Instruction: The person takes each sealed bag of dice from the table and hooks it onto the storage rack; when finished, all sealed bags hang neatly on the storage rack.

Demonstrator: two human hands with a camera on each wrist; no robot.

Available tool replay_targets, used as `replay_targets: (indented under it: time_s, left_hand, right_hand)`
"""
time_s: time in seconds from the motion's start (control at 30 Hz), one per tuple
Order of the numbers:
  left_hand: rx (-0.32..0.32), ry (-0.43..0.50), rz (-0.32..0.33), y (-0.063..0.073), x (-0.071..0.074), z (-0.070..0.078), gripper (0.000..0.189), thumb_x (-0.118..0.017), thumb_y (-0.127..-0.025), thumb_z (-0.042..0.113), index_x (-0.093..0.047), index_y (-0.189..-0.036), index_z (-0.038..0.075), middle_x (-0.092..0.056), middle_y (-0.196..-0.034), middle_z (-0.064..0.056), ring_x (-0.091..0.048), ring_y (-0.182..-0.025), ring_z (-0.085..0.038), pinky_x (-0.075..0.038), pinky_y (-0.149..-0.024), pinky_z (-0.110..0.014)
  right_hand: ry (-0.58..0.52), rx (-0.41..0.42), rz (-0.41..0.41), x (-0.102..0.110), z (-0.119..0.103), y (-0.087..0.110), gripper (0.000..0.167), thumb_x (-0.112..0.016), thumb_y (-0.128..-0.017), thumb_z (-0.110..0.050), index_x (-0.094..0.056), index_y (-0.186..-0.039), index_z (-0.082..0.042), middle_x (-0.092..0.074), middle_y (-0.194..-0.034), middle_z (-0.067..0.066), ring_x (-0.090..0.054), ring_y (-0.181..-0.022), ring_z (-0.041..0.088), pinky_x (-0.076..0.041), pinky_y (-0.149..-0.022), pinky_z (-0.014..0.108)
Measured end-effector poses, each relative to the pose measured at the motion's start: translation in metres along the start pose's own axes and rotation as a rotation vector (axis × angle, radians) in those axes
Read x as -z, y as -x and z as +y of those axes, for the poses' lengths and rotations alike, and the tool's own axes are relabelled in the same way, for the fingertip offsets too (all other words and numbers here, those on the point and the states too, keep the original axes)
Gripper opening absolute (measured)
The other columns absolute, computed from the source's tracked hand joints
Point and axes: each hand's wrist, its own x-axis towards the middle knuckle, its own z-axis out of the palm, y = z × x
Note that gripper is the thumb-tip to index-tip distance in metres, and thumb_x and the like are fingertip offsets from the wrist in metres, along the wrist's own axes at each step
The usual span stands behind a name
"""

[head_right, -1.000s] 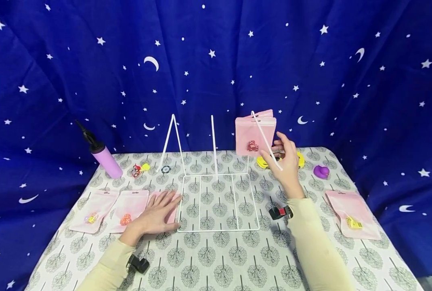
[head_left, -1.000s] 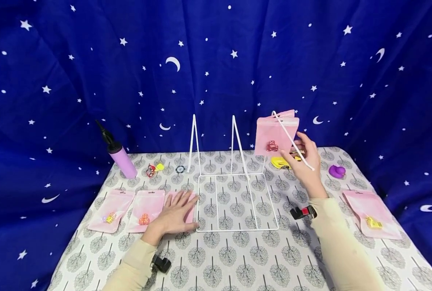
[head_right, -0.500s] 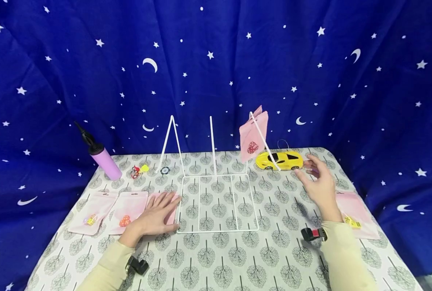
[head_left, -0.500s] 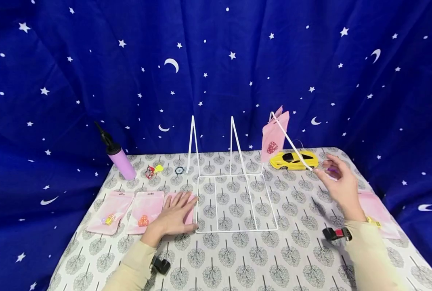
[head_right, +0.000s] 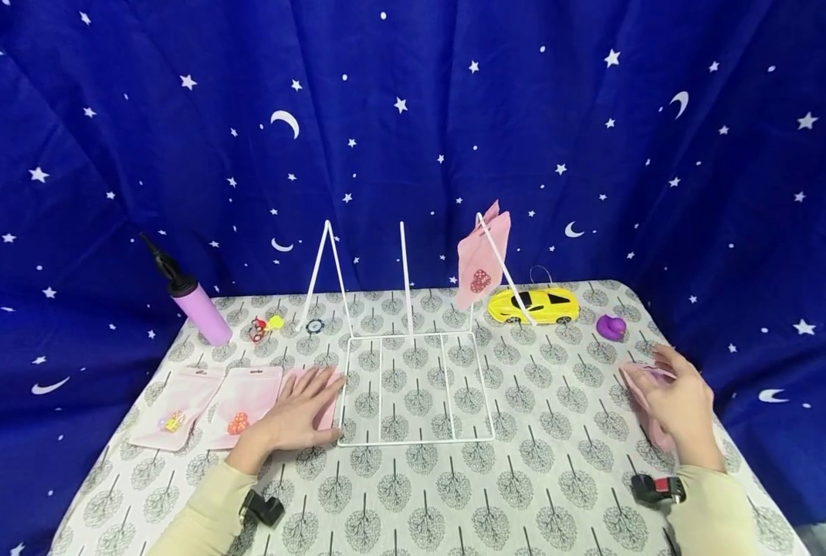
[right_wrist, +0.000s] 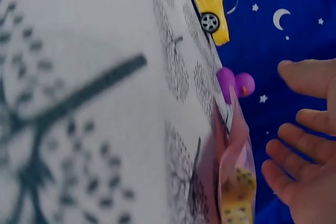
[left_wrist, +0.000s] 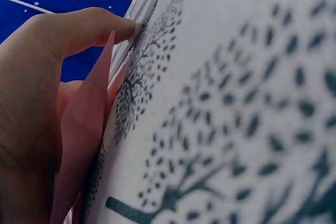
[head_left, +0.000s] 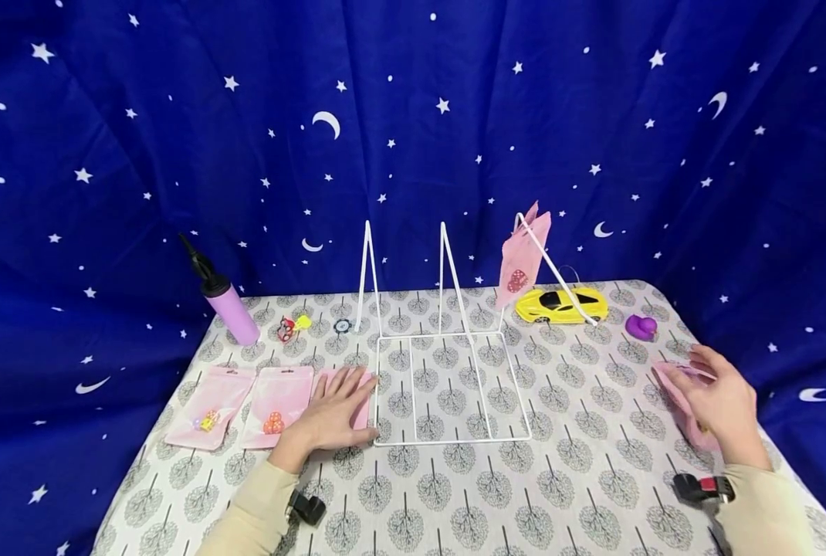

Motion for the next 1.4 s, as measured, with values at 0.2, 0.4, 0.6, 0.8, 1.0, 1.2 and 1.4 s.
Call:
replay_targets:
  time_s: [0.2, 0.4, 0.6, 0.8, 1.0, 1.2, 1.4]
  left_hand:
    - [0.003, 0.005, 0.002, 0.001, 0.000, 0.001, 0.094, -0.052, -0.082, 0.073, -0.019, -0.157, 0.026, -0.011, -0.164, -0.008, -0.009, -0.150, -0.038, -0.007, -0.117, -0.067]
    - [-0.004, 0.014, 0.007, 0.001, 0.001, 0.002, 0.093, -0.052, -0.083, 0.073, -0.020, -0.156, 0.025, -0.012, -0.164, -0.008, -0.010, -0.150, -0.039, -0.007, -0.116, -0.067]
    - [-0.003, 0.012, 0.002, 0.001, 0.002, 0.003, 0.094, -0.052, -0.083, 0.074, -0.019, -0.157, 0.026, -0.011, -0.164, -0.008, -0.009, -0.150, -0.038, -0.006, -0.117, -0.066]
    - [-0.008, 0.020, 0.009, 0.001, -0.001, 0.002, 0.093, -0.052, -0.083, 0.073, -0.021, -0.156, 0.025, -0.013, -0.164, -0.009, -0.011, -0.149, -0.039, -0.008, -0.117, -0.067]
    - [-0.010, 0.009, 0.012, 0.000, -0.002, 0.000, 0.094, -0.052, -0.082, 0.074, -0.022, -0.156, 0.025, -0.013, -0.164, -0.009, -0.011, -0.149, -0.039, -0.009, -0.117, -0.067]
    - [-0.006, 0.007, 0.009, 0.001, -0.001, 0.000, 0.094, -0.051, -0.082, 0.074, -0.020, -0.157, 0.026, -0.011, -0.164, -0.007, -0.009, -0.150, -0.038, -0.006, -0.117, -0.066]
    - [-0.006, 0.005, 0.012, 0.000, 0.000, -0.001, 0.093, -0.052, -0.083, 0.074, -0.020, -0.156, 0.026, -0.011, -0.164, -0.007, -0.009, -0.150, -0.038, -0.006, -0.117, -0.066]
  right_hand:
    - [0.242, 0.001, -0.092, 0.011, 0.016, 0.004, 0.064, -0.066, -0.090, -0.033, -0.047, -0.133, 0.010, -0.052, -0.118, 0.043, -0.057, -0.102, 0.044, -0.042, -0.085, 0.051]
    - [0.313, -0.032, -0.170, 0.014, 0.023, 0.007, 0.069, -0.066, -0.089, -0.033, -0.041, -0.135, 0.012, -0.040, -0.122, 0.051, -0.040, -0.111, 0.062, -0.034, -0.090, 0.067]
    - [0.376, -0.049, -0.197, 0.015, 0.026, 0.007, 0.077, -0.069, -0.085, -0.037, -0.038, -0.135, 0.012, -0.037, -0.120, 0.055, -0.035, -0.105, 0.069, -0.030, -0.090, 0.070]
    - [0.448, -0.123, -0.230, 0.020, 0.025, 0.007, 0.092, -0.071, -0.081, -0.051, -0.032, -0.131, 0.016, -0.037, -0.115, 0.055, -0.036, -0.098, 0.071, -0.029, -0.083, 0.068]
    - [0.448, -0.177, -0.241, 0.021, 0.026, 0.009, 0.106, -0.072, -0.077, -0.060, -0.027, -0.130, 0.021, -0.033, -0.112, 0.057, -0.033, -0.099, 0.069, -0.030, -0.084, 0.071]
    - [0.392, -0.194, -0.211, 0.020, 0.027, 0.011, 0.108, -0.075, -0.076, -0.058, -0.027, -0.129, 0.022, -0.036, -0.106, 0.048, -0.034, -0.097, 0.061, -0.039, -0.075, 0.072]
    - [0.401, -0.163, -0.173, 0.017, 0.028, 0.013, 0.102, -0.076, -0.076, -0.054, -0.031, -0.128, 0.022, -0.043, -0.106, 0.050, -0.041, -0.096, 0.065, -0.039, -0.076, 0.070]
